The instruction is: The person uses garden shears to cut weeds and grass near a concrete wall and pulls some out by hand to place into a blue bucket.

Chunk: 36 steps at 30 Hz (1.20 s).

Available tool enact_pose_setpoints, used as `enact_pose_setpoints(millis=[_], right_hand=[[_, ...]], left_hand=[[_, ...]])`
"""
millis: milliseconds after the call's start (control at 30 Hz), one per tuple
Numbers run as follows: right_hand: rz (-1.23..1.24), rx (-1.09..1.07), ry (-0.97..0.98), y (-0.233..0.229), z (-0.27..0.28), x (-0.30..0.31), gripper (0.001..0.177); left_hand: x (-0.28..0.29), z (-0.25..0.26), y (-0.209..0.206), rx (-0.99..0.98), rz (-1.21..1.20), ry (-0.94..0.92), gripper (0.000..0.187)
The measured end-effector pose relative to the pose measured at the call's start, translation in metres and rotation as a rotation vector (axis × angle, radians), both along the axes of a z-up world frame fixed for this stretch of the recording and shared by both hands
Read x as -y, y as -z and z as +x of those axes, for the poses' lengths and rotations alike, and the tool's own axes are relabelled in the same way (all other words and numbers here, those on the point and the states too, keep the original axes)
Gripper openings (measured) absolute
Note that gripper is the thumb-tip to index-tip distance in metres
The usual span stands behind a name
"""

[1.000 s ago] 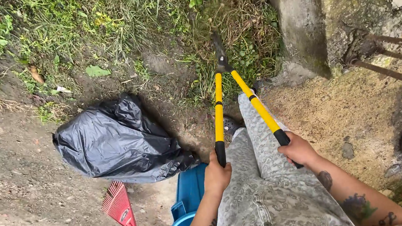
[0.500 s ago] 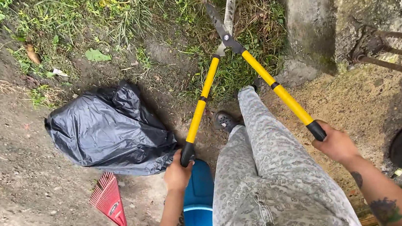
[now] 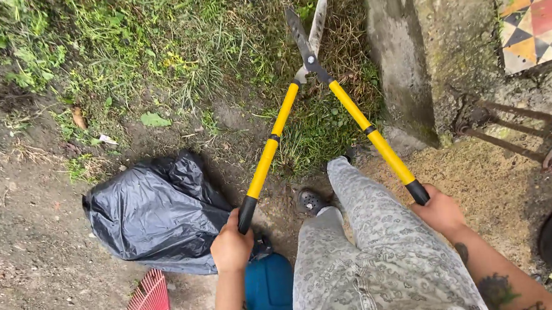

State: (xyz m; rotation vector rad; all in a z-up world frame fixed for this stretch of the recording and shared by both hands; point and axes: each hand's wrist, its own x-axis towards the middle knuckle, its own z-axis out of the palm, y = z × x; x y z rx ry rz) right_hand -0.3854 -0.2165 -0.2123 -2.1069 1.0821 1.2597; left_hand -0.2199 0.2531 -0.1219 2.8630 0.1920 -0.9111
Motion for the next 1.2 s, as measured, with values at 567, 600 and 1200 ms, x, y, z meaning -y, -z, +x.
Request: enact_pose_setpoints(millis=[567,600,1200], right_hand=[[0.032,0.335,0.354,0.095,0.215,0.004,0.053],[0.036,0.313,0.364,0.093,0.213,0.001,0.053],[0.467,0.245,0.874,0.007,0.244,-0.106,0.029]], left_hand=[[0.087,0.280,0.029,0.153,0.014,0.052,0.052],[0.085,0.286,0.028,0.132,0.022,0.062,0.052],[0.129,0.218,0.005,-0.247,-0.055,-0.206,0.038]])
